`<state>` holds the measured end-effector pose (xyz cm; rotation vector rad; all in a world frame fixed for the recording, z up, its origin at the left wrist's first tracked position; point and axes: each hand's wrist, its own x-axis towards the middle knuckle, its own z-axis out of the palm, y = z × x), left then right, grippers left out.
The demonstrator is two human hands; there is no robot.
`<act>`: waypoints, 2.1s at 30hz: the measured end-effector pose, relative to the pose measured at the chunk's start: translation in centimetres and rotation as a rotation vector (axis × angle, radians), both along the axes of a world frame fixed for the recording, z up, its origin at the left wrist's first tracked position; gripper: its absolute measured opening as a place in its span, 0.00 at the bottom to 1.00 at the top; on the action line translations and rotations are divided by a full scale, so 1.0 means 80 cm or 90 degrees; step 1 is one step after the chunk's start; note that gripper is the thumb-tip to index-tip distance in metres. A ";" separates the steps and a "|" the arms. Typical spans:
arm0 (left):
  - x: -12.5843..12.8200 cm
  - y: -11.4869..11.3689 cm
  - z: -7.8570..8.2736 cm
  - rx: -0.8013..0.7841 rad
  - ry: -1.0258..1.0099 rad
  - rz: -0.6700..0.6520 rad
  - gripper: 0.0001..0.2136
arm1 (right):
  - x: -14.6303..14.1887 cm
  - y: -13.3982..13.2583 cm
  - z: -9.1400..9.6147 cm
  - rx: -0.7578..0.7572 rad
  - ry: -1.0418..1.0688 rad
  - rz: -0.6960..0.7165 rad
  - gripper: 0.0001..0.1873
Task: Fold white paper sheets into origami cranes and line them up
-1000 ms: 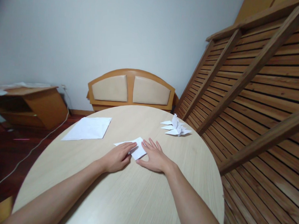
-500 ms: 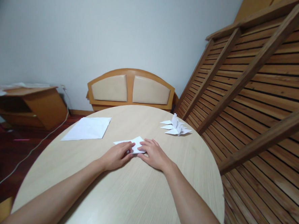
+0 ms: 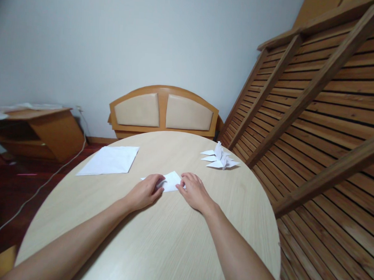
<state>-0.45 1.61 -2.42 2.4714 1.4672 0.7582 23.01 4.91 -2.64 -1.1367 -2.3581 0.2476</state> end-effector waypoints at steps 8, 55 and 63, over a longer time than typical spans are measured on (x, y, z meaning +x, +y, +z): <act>0.001 0.001 0.000 0.035 0.036 0.011 0.14 | -0.014 -0.009 0.011 0.010 -0.003 -0.008 0.19; 0.007 0.000 0.003 0.061 0.106 -0.094 0.15 | -0.006 -0.026 0.013 -0.192 -0.174 -0.002 0.46; 0.004 0.000 0.004 0.046 0.106 -0.109 0.16 | 0.006 -0.013 0.015 -0.109 -0.183 -0.121 0.39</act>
